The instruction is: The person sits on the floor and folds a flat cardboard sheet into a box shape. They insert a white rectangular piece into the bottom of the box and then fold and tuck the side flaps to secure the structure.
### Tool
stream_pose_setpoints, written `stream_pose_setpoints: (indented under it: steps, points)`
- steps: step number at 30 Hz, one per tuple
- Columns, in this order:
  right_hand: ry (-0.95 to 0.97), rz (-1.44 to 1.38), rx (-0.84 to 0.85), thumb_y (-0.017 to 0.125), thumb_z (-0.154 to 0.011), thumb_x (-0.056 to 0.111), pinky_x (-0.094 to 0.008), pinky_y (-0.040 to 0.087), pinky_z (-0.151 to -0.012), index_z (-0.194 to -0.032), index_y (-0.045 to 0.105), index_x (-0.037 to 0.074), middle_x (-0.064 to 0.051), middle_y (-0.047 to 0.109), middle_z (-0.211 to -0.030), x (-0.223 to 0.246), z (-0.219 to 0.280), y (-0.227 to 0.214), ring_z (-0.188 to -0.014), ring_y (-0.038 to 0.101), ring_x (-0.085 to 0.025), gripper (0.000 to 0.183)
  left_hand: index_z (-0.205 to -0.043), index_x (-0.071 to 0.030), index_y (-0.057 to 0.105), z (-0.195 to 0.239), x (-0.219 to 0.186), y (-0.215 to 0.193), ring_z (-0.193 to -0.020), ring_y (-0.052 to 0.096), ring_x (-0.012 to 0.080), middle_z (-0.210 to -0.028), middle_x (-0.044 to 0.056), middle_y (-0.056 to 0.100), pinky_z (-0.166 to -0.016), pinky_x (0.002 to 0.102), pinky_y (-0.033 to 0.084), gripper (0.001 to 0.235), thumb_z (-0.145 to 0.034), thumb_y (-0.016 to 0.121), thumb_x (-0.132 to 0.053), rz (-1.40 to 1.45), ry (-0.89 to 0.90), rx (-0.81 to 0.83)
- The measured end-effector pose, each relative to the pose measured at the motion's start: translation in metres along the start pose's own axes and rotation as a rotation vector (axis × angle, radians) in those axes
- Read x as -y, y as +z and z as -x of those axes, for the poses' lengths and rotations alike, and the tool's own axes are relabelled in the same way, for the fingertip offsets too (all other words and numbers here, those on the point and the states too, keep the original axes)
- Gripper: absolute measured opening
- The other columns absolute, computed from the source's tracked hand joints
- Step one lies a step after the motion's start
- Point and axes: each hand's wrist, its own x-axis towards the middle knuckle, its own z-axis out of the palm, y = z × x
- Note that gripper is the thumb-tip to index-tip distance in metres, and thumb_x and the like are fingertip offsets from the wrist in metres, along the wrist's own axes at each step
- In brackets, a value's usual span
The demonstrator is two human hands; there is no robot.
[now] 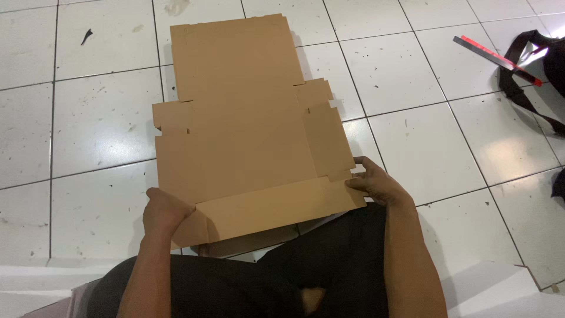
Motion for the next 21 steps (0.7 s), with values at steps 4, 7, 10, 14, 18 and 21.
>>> stream_pose_setpoints:
  steps: [4, 7, 10, 14, 18, 21]
  points:
    - [0.026, -0.034, 0.027, 0.072, -0.063, -0.006, -0.047, 0.049, -0.073, -0.136, 0.038, 0.004, -0.027, 0.059, -0.104, 0.005, 0.004, 0.003, -0.093, 0.059, -0.04, 0.081, -0.107, 0.012, 0.037, 0.012, -0.01, -0.005, -0.079, 0.062, 0.047, -0.088, 0.033, 0.058, -0.062, 0.053, 0.052, 0.055, -0.064, 0.07, 0.003, 0.044, -0.017, 0.033]
    - [0.026, -0.037, 0.043, 0.071, -0.064, -0.004, -0.047, 0.049, -0.075, -0.135, 0.039, 0.004, -0.027, 0.06, -0.107, 0.012, 0.009, 0.007, -0.094, 0.059, -0.037, 0.078, -0.107, 0.013, 0.037, -0.003, 0.002, 0.004, -0.077, 0.063, 0.047, -0.088, 0.033, 0.058, -0.062, 0.053, 0.052, 0.055, -0.064, 0.07, 0.002, 0.01, -0.014, 0.025]
    - [0.026, -0.017, 0.05, 0.073, -0.062, -0.002, -0.049, 0.048, -0.079, -0.13, 0.041, -0.001, -0.029, 0.059, -0.108, 0.001, -0.003, 0.005, -0.096, 0.056, -0.04, 0.075, -0.109, 0.014, 0.037, 0.001, -0.001, 0.002, -0.081, 0.062, 0.0485, -0.09, 0.033, 0.057, -0.063, 0.054, 0.052, 0.06, -0.062, 0.073, 0.001, 0.019, -0.021, 0.021]
    - [0.029, 0.168, 0.005, 0.074, -0.064, -0.001, -0.046, 0.049, -0.079, -0.128, 0.045, 0.0, -0.026, 0.06, -0.108, 0.004, 0.002, 0.011, -0.098, 0.057, -0.037, 0.07, -0.108, 0.012, 0.038, 0.005, -0.007, 0.0, -0.079, 0.062, 0.0463, -0.089, 0.03, 0.057, -0.062, 0.053, 0.052, 0.056, -0.063, 0.069, 0.0, 0.033, -0.042, 0.015]
    - [0.043, 0.391, -0.091, 0.076, -0.063, 0.007, -0.045, 0.05, -0.078, -0.132, 0.04, 0.003, -0.026, 0.059, -0.107, 0.011, 0.011, 0.021, -0.099, 0.059, -0.036, 0.078, -0.108, 0.012, 0.039, 0.006, -0.006, -0.003, -0.081, 0.062, 0.0496, -0.09, 0.033, 0.058, -0.066, 0.056, 0.051, 0.058, -0.064, 0.073, -0.005, 0.022, -0.032, 0.001]
    - [0.029, 0.422, -0.164, 0.077, -0.065, 0.009, -0.047, 0.049, -0.077, -0.131, 0.04, 0.001, -0.031, 0.057, -0.11, -0.016, -0.017, 0.002, -0.102, 0.058, -0.041, 0.075, -0.121, 0.011, 0.035, 0.035, -0.02, -0.02, -0.094, 0.059, 0.0508, -0.102, 0.035, 0.056, -0.076, 0.059, 0.048, 0.069, -0.067, 0.075, -0.007, 0.066, 0.026, -0.014]
